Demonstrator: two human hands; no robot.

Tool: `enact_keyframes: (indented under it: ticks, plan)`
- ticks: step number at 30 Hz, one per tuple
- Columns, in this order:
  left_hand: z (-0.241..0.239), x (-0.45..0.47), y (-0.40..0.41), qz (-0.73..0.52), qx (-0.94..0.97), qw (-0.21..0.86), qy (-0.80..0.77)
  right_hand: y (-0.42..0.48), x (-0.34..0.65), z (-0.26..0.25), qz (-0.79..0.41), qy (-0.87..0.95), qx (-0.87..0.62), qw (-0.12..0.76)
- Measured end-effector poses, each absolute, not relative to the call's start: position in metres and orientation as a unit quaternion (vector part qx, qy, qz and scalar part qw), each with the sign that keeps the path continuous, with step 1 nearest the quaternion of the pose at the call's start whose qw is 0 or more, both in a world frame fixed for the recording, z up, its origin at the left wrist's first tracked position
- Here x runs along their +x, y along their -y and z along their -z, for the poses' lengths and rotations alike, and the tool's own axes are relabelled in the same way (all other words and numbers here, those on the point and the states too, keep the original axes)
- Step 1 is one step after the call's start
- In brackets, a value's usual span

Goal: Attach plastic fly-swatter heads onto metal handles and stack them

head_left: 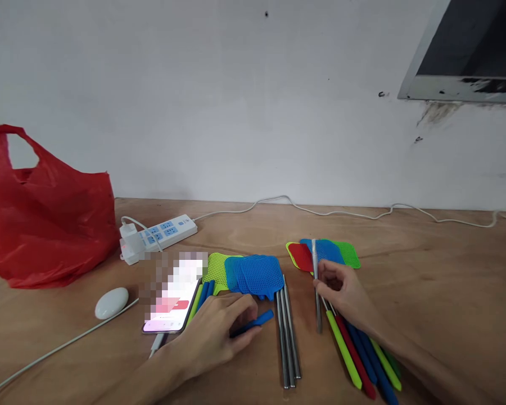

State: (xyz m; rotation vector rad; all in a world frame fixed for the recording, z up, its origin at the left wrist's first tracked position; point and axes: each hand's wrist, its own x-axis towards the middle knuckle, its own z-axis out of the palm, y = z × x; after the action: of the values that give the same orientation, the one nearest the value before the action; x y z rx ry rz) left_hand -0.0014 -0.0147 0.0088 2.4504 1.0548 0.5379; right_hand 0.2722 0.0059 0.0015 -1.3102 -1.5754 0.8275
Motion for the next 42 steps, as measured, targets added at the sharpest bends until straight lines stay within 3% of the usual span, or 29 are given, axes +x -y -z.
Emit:
enact_keyframes:
  ticks: [3, 7, 27, 36, 42]
  plan:
    - [-0.007, 0.0, 0.013, -0.227, 0.855, 0.259, -0.387, -0.006, 0.271, 0.0, -0.507, 0.505, -0.455, 0.531]
    - [-0.003, 0.001, 0.011, -0.248, 0.845, 0.277, -0.384, -0.003, 0.261, 0.004, -0.598, 0.421, -0.387, 0.561]
    - [-0.008, 0.002, 0.014, -0.252, 0.859, 0.281, -0.347, 0.004, 0.255, 0.003, -0.603, 0.469, -0.352, 0.54]
    - [-0.007, 0.005, 0.015, -0.247, 0.848, 0.292, -0.368, 0.011, 0.252, 0.003, -0.644, 0.551, -0.336, 0.411]
    - [-0.006, 0.003, 0.017, -0.238, 0.835, 0.285, -0.407, 0.005, 0.256, 0.005, -0.584, 0.453, -0.344, 0.58]
